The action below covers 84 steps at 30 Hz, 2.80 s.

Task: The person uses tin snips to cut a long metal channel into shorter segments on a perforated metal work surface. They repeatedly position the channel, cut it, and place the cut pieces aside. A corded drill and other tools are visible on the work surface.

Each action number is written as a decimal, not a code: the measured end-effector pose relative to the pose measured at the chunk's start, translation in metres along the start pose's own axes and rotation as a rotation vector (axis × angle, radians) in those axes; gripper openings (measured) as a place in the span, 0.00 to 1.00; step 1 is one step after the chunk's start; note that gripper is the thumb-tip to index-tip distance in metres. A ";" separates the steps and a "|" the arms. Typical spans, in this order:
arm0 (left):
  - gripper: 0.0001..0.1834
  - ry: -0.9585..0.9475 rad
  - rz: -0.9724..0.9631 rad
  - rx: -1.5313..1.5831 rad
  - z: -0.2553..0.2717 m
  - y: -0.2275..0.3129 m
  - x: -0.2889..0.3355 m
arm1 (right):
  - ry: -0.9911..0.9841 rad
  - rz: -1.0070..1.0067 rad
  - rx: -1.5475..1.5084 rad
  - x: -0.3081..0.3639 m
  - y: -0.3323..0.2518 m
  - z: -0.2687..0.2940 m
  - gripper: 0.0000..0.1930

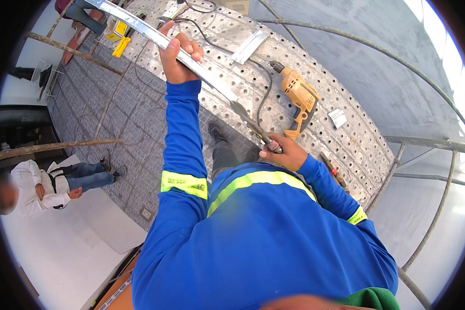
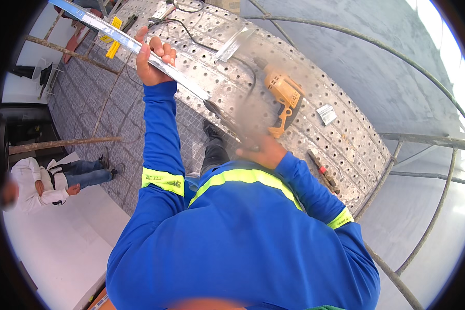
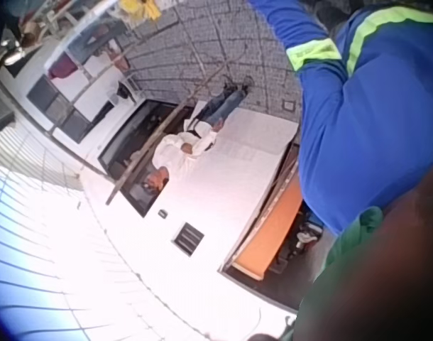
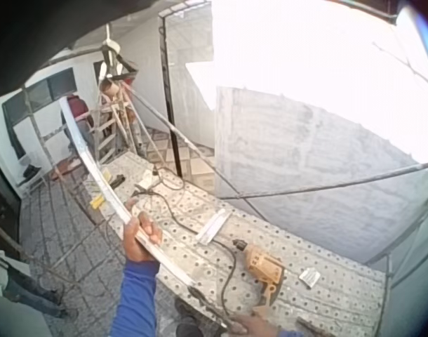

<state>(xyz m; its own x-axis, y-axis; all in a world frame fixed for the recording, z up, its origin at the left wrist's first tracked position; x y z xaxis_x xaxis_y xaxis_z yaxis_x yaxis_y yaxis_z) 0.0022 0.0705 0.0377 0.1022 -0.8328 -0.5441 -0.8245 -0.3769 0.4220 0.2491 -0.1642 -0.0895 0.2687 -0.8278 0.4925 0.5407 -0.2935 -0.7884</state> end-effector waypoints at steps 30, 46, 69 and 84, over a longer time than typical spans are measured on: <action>0.29 -0.008 -0.024 -0.002 -0.004 0.004 0.002 | 0.045 0.051 -0.033 0.007 -0.028 0.007 0.30; 0.28 -0.021 0.005 -0.046 -0.003 -0.004 0.004 | -0.011 0.002 0.069 0.012 -0.032 0.005 0.35; 0.27 -0.011 0.012 -0.014 -0.002 -0.011 0.002 | -0.036 -0.025 0.108 0.014 -0.033 0.008 0.38; 0.27 0.002 0.031 -0.038 0.001 -0.019 0.003 | -0.040 -0.054 0.145 0.006 -0.024 0.006 0.38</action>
<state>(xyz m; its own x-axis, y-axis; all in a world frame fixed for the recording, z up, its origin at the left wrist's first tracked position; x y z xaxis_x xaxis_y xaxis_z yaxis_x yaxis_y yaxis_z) 0.0178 0.0758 0.0268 0.0784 -0.8451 -0.5288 -0.8058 -0.3660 0.4654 0.2425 -0.1591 -0.0654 0.2662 -0.7919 0.5496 0.6636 -0.2629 -0.7003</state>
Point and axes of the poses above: each hand's wrist, its own x-axis away from the middle knuckle, its own z-axis out of the back of the hand, y = z × x, the point moved 8 cm from there along -x, towards the middle knuckle, and after that the axes turned 9 degrees about -z, right-handed, at the moved point
